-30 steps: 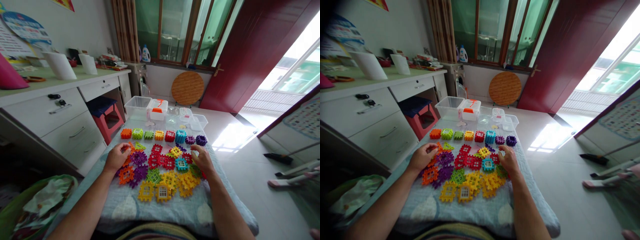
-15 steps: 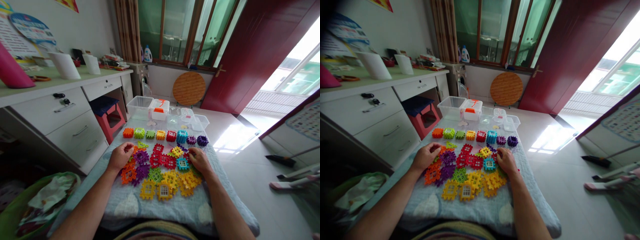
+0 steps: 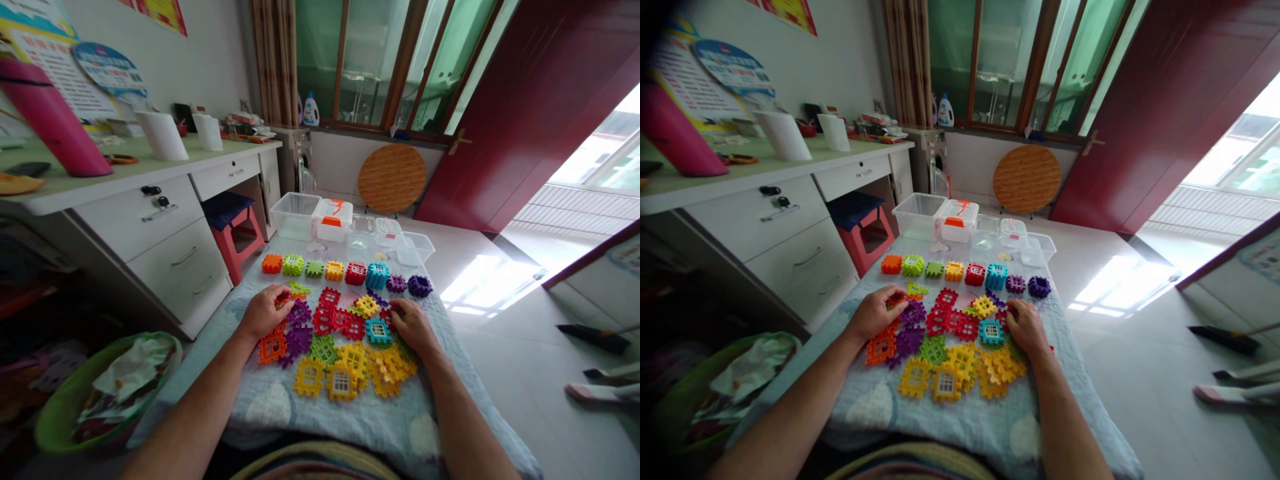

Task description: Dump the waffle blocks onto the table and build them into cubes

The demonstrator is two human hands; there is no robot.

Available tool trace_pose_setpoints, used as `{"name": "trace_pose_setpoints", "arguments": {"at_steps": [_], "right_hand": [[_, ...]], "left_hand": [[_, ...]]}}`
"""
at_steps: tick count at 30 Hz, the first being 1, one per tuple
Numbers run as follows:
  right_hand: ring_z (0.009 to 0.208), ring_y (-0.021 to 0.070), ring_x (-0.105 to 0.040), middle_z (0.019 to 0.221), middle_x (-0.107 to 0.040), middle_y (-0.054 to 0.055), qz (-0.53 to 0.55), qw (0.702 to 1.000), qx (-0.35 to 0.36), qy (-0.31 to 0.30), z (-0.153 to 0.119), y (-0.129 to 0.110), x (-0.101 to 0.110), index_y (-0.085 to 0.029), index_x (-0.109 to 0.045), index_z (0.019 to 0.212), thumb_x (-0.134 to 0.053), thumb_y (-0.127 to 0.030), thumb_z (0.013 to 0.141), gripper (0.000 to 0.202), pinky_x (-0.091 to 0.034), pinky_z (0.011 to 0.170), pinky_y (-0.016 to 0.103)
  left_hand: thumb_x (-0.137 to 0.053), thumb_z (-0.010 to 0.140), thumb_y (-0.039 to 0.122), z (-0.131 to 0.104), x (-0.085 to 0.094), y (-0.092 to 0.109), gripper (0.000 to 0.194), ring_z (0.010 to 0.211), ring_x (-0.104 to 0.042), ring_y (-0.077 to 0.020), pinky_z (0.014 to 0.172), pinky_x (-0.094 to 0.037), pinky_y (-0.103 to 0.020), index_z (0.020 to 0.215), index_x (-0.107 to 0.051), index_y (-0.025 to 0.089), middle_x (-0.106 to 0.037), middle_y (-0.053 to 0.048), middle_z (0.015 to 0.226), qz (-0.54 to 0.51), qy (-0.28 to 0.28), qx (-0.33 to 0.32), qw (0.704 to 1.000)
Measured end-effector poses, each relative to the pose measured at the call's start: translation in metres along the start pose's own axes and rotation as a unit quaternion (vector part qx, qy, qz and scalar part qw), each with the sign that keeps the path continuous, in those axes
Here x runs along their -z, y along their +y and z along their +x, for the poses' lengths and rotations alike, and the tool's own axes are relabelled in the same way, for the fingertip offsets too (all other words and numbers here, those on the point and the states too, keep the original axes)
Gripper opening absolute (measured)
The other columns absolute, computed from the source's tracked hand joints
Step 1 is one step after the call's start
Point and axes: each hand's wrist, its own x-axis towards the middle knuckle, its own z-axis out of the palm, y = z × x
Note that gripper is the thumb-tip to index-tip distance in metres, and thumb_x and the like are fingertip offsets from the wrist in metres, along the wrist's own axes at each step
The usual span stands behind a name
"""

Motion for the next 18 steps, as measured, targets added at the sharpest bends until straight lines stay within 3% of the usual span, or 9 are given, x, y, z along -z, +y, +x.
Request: {"name": "trace_pose_setpoints", "arguments": {"at_steps": [7, 14, 18], "right_hand": [[0.088, 0.0221, -0.062, 0.093, -0.070, 0.009, 0.002, 1.000, -0.001, -0.006, 0.000, 0.001, -0.001, -0.017, -0.067, 0.096, -0.048, -0.025, 0.080, 0.026, -0.048, 0.085, 0.036], [0.086, 0.0221, -0.062, 0.092, -0.070, 0.008, 0.002, 1.000, -0.004, -0.011, 0.000, -0.002, 0.001, -0.017, -0.068, 0.096, -0.049, -0.023, 0.079, 0.026, -0.048, 0.085, 0.037], [0.087, 0.0224, -0.062, 0.093, -0.070, 0.008, 0.004, 1.000, 0.002, -0.012, 0.001, -0.001, 0.001, -0.018, -0.068, 0.096, -0.050, -0.023, 0.079, 0.026, -0.047, 0.085, 0.037]], "left_hand": [[-0.068, 0.074, 0.024, 0.009, 0.000, 0.021, 0.030, 0.096, -0.062, -0.0250, 0.088, -0.046, -0.038, 0.104, -0.067, 0.019, -0.069, -0.008, 0.100, 0.089, -0.106, -0.044, 0.989], [-0.061, 0.073, 0.014, 0.014, -0.002, 0.030, 0.031, 0.086, -0.060, -0.0188, 0.079, -0.047, -0.030, 0.103, -0.065, 0.019, -0.062, -0.005, 0.096, 0.038, -0.108, -0.021, 0.993], [-0.059, 0.074, 0.012, 0.016, -0.006, 0.040, 0.023, 0.078, -0.059, -0.0156, 0.073, -0.046, -0.027, 0.095, -0.064, 0.020, -0.061, -0.002, 0.088, -0.011, -0.082, -0.024, 0.996]]}}
